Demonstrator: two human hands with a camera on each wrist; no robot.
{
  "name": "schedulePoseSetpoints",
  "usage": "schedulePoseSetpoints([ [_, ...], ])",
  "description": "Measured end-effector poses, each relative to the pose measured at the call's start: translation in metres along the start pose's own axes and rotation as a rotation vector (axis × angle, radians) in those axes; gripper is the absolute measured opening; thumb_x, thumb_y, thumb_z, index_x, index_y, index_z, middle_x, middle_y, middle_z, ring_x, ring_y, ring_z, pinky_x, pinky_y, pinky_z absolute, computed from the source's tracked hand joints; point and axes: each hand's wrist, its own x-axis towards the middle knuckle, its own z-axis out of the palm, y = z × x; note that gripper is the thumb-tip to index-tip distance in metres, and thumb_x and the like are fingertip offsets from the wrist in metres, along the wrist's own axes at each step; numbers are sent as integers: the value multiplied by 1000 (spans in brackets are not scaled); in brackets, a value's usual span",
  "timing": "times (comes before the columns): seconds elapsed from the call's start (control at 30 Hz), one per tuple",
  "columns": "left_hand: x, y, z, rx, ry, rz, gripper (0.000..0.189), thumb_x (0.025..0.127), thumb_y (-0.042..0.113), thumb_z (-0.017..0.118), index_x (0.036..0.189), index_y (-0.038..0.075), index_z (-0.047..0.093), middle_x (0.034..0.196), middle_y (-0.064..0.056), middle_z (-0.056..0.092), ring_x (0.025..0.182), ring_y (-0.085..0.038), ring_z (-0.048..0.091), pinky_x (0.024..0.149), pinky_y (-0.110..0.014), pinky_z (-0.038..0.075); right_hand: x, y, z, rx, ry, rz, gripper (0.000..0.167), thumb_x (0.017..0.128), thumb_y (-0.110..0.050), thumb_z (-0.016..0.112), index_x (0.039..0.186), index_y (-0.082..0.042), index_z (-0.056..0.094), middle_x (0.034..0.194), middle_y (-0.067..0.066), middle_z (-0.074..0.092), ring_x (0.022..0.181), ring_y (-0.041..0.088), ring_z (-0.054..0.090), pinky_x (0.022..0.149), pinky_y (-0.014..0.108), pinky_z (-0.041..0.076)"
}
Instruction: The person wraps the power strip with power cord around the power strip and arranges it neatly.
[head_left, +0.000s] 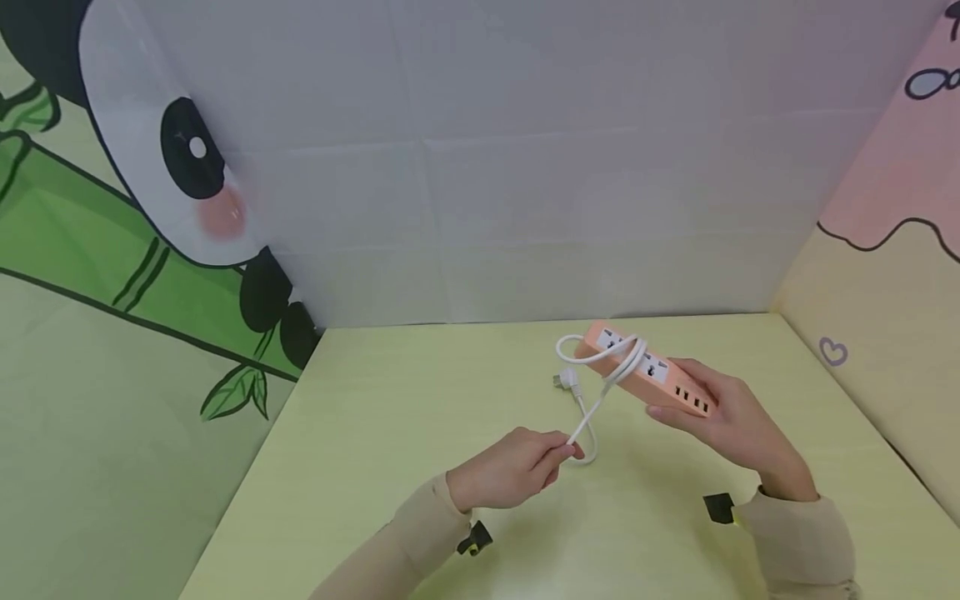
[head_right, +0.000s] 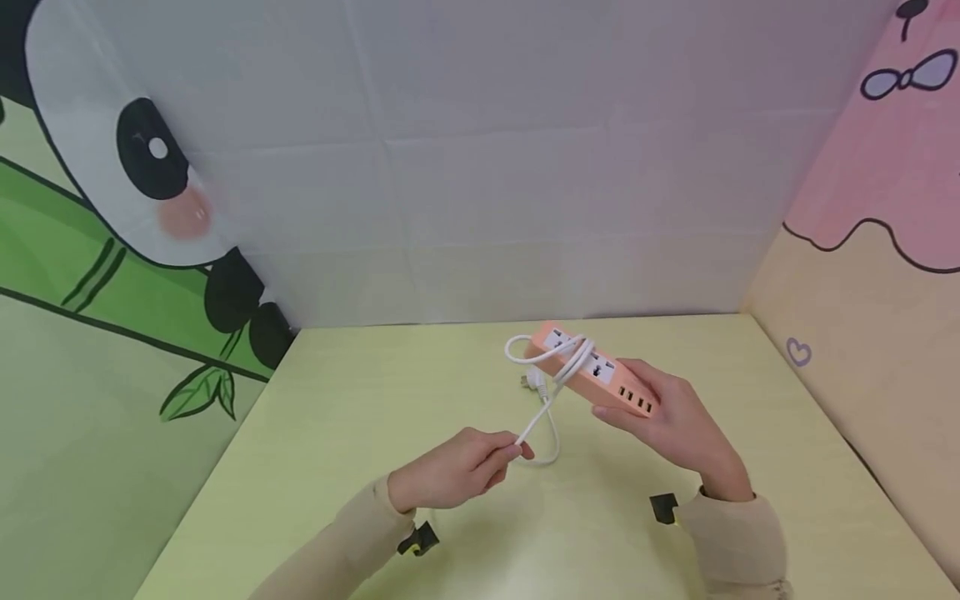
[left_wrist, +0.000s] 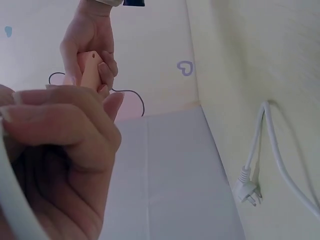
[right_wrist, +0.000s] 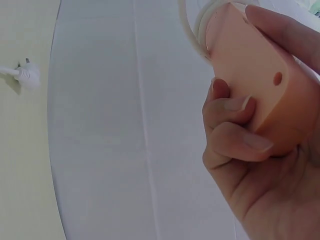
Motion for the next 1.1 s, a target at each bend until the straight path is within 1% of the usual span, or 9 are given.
schedulePoseSetpoints([
  [0.2,-5,10,-3,73,50,23,29,111,21,43,119,11,69,63,8,43,50,-3,32,56,-15,32,3,1,3,-40,-13,8,46,88,-26,81,131,-24,62,88,-1,64,68,13,53,58,27,45],
  [0.4,-10,17,-7,131,94,80,30,110,22,44,116,10,70,62,10,39,50,-2,29,56,-14,30,4,1,4,-56,-29,19,46,89,-29,80,130,-23,62,85,-2,63,67,13,53,57,27,45],
  [0.47,-12,20,-8,143,115,97,28,110,23,45,104,11,70,61,10,35,50,-1,26,56,-14,27,4,0,5,-63,-33,20,47,89,-30,80,131,-21,62,85,-1,62,67,12,53,57,26,45],
  [0.53,-14,23,-8,151,143,106,29,109,25,47,91,13,65,60,9,32,50,-2,24,54,-15,25,4,-1,5,-68,-34,20,47,89,-30,80,131,-20,62,85,-1,62,68,11,52,58,26,44],
  [0.63,-18,27,-8,152,177,103,31,108,28,50,81,16,56,59,9,29,49,-1,24,53,-16,22,3,-3,6,-67,-36,8,48,89,-27,80,132,-18,62,84,0,61,67,9,51,57,25,43],
  [0.73,-23,33,-9,155,205,93,28,107,28,52,83,17,61,57,11,30,48,0,24,52,-15,22,4,-4,6,-73,-34,10,48,88,-27,81,131,-17,62,85,0,62,68,9,52,57,25,43],
  [0.83,-28,40,-10,183,228,102,27,107,27,54,84,16,63,56,12,30,48,2,25,52,-14,22,4,0,5,-104,-22,37,49,88,-31,80,131,-16,61,87,1,63,69,10,52,58,25,43],
  [0.97,-33,48,-12,244,254,142,31,107,27,53,78,17,55,58,13,29,49,2,23,52,-13,21,4,6,3,-117,-22,72,50,88,-34,80,131,-18,61,87,2,63,68,10,52,59,25,44],
  [1.1,-35,51,-13,294,297,189,34,107,26,52,75,17,51,58,12,27,49,3,20,51,-12,19,4,6,4,-92,-45,68,48,89,-34,80,131,-17,62,84,2,62,67,10,52,58,26,44],
])
